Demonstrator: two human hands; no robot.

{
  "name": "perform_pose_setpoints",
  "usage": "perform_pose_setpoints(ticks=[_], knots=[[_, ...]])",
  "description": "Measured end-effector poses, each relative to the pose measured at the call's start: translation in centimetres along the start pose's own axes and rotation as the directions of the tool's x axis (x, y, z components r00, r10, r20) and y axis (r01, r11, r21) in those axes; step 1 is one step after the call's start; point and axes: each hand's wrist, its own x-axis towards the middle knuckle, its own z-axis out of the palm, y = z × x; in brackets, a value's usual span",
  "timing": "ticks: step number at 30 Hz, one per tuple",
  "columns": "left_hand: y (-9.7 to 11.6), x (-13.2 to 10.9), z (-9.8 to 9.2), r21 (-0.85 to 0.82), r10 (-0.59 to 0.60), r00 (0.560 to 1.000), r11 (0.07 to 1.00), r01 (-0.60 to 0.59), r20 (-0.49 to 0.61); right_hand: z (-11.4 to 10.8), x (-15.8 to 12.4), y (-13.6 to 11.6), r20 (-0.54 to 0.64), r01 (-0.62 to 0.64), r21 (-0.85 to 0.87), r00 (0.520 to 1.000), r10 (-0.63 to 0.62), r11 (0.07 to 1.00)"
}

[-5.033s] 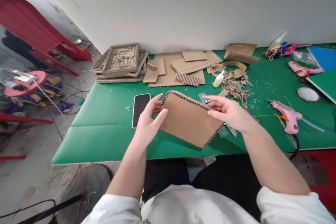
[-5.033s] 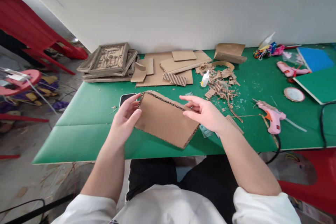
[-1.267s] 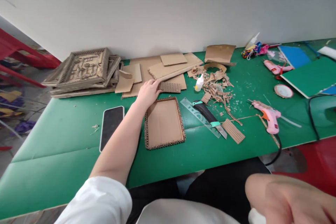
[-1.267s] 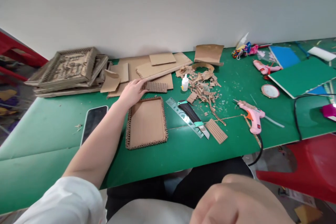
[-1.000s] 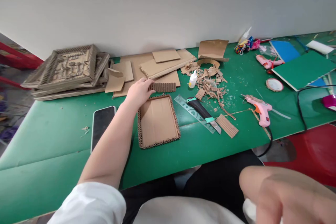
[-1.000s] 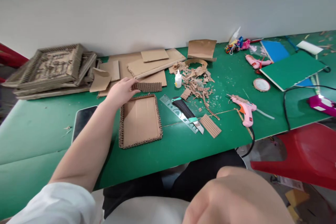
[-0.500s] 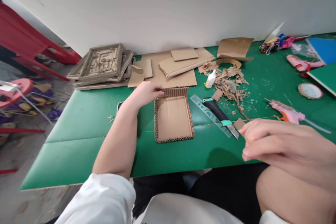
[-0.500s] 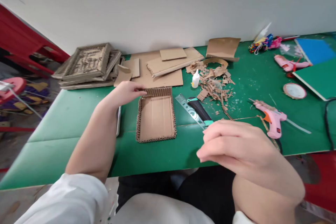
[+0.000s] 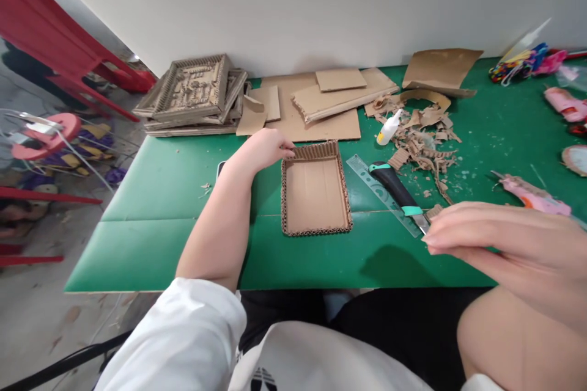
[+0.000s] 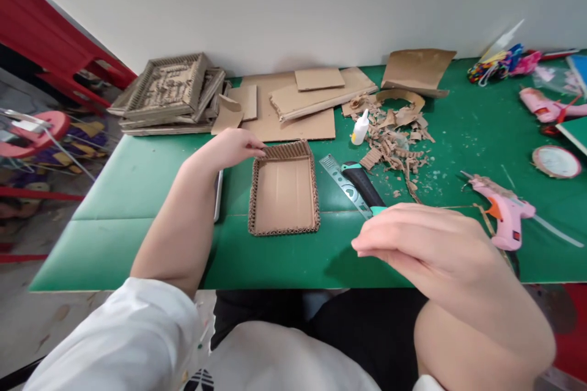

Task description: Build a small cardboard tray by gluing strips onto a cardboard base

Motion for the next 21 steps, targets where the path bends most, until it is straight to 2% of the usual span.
perform_pose_setpoints(ticks=[6,14,18,21], knots=[[-0.1,-0.5,-0.5,0.042,0.009,0.999,0.999,-0.007,-0.053,0.0,0.8,-0.1,0.003,0.11,-0.073,0.994,-0.11,0.991],[0.1,-0.1,0.4,0.09,0.022,0.995,0.996,-0.013,-0.097,0.1,1.4,-0.6,-0.014,0.108,-0.079,0.994,-0.109,0.991],[0.6,0.0,0.2,0.095,0.047,0.995,0.995,-0.039,-0.083,0.1,1.9,-0.9,-0.041,0.153,-0.066,0.987,-0.156,0.986],[0.9,-0.1,0.0,0.085,0.049,0.995,0.996,-0.041,-0.085,0.3,2.0,-1.0,-0.05,0.139,-0.031,0.989,-0.14,0.99]])
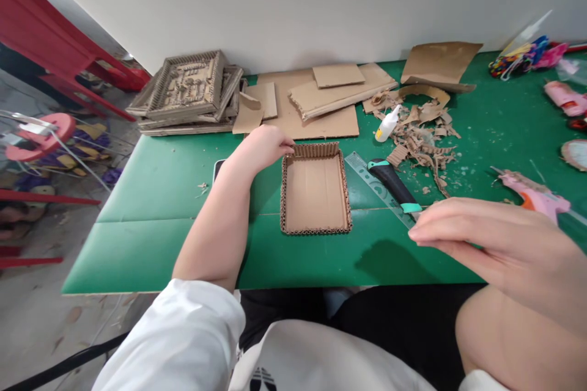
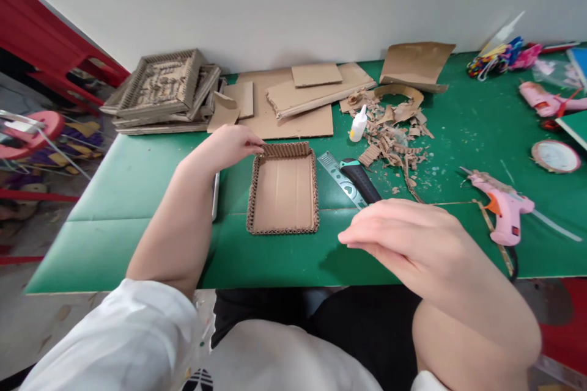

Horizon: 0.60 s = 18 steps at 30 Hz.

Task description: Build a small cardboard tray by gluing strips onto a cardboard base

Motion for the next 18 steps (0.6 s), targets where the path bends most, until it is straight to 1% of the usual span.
perform_pose_setpoints(ticks=[5,8,11,14,18], knots=[[0.36,-0.02,0.0,-0.053,-0.01,1.0,0.999,0.009,-0.018,0.12,-0.03,0.06,0.0,-0.021,0.053,1.0,0.021,0.998],[0.48,0.19,0.21,-0.03,0.024,1.0,0.999,-0.024,-0.01,0.06,0.02,0.07,0.002,-0.017,0.068,1.0,0.017,0.998],[0.61,0.42,0.38,0.002,0.046,0.999,0.999,-0.046,0.006,0.07,-0.01,0.13,0.024,-0.041,0.075,0.999,0.039,0.996],[0.76,0.48,0.33,0.011,0.048,0.999,0.999,-0.049,0.02,0.14,-0.1,0.18,0.049,-0.07,0.107,0.997,0.065,0.992],[0.88,0.36,0.13,0.018,0.029,0.999,0.999,-0.03,0.025,0.18,-0.09,0.12,0.044,-0.094,0.139,0.995,0.088,0.986]])
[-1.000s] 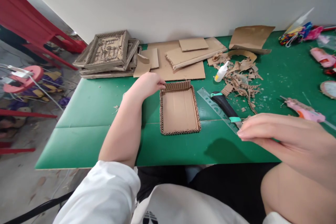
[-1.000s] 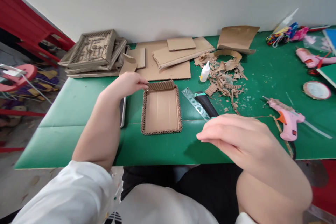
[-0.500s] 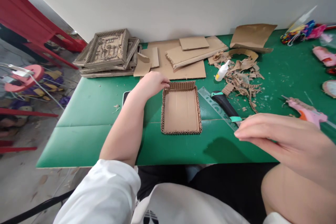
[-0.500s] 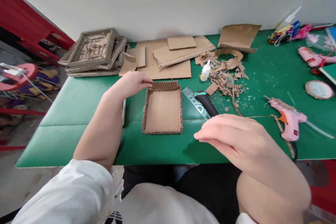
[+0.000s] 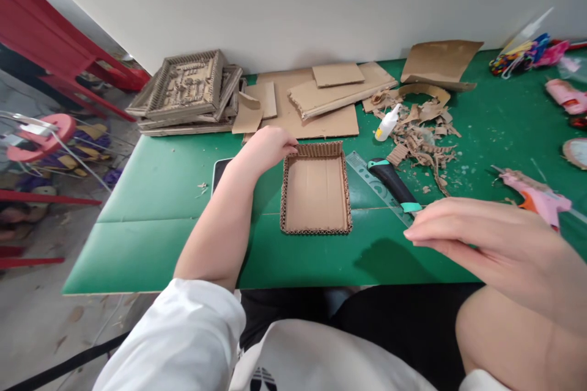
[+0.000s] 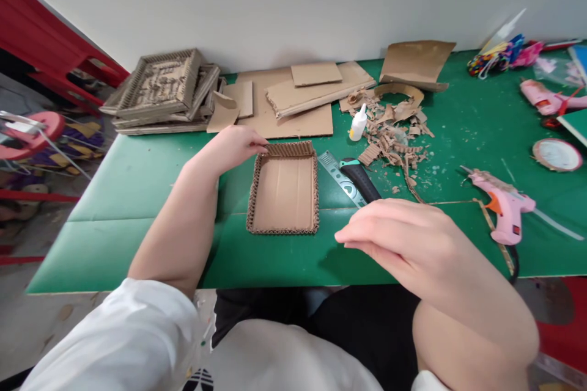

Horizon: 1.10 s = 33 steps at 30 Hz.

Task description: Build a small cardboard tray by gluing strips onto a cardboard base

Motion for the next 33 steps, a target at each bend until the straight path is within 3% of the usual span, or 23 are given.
perform_pose_setpoints(ticks=[13,16,19,23,27,29,33], knots=[[0.2,0.0,0.3,-0.035,-0.015,1.0,0.999,0.015,-0.011,0.3,0.3,-0.2,-0.006,-0.029,-0.054,1.0,0.029,0.998],[0.2,-0.5,-0.5,-0.103,-0.002,0.996,0.995,-0.007,-0.089,0.8,0.2,0.9,-0.052,-0.079,-0.09,0.996,0.075,0.993],[0.4,-1.4,-1.7,-0.263,-0.003,0.967,0.962,-0.067,-0.255,1.9,0.6,2.9,-0.063,-0.169,-0.151,0.985,0.161,0.974],[1.2,-2.4,-3.0,-0.522,-0.091,0.911,0.84,-0.147,-0.403,4.2,1.8,4.9,0.09,-0.304,-0.176,0.942,0.323,0.936],[2.0,-2.8,-3.5,-0.656,-0.129,0.882,0.718,-0.233,-0.454,6.5,2.9,5.3,0.311,-0.396,-0.243,0.833,0.458,0.886],[2.1,-2.9,-3.6,-0.681,-0.113,0.883,0.683,-0.265,-0.456,7.4,3.1,5.3,0.379,-0.388,-0.235,0.808,0.451,0.891],[2.1,-3.2,-3.9,-0.688,-0.108,0.895,0.682,-0.249,-0.432,8.8,2.8,5.7,0.439,-0.331,-0.146,0.823,0.361,0.932]])
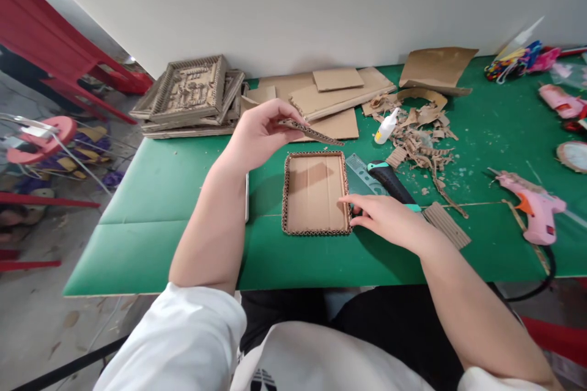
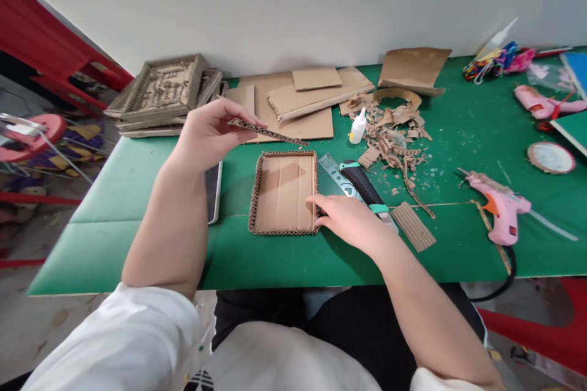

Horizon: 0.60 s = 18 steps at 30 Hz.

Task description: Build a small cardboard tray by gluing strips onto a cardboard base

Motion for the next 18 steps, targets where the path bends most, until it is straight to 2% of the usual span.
perform_pose_setpoints(ticks=[3,7,14,18], knots=[[0.0,0.0,-0.1,-0.014,-0.006,0.999,1.0,0.006,-0.032,0.6,0.4,-0.3,0.015,0.016,0.029,1.0,-0.017,0.999],[-0.3,0.0,0.0,-0.111,0.013,0.997,0.994,-0.021,-0.075,1.6,1.0,-1.6,0.026,0.05,0.061,0.998,-0.052,0.997],[-0.6,0.2,0.5,0.015,0.0,1.0,1.0,0.0,-0.027,4.4,2.2,-3.2,-0.035,0.207,-0.017,0.978,-0.207,0.978],[-0.7,0.2,0.9,0.007,-0.063,0.997,0.998,0.063,0.041,4.0,1.7,-3.4,0.014,0.256,-0.044,0.967,-0.255,0.966]])
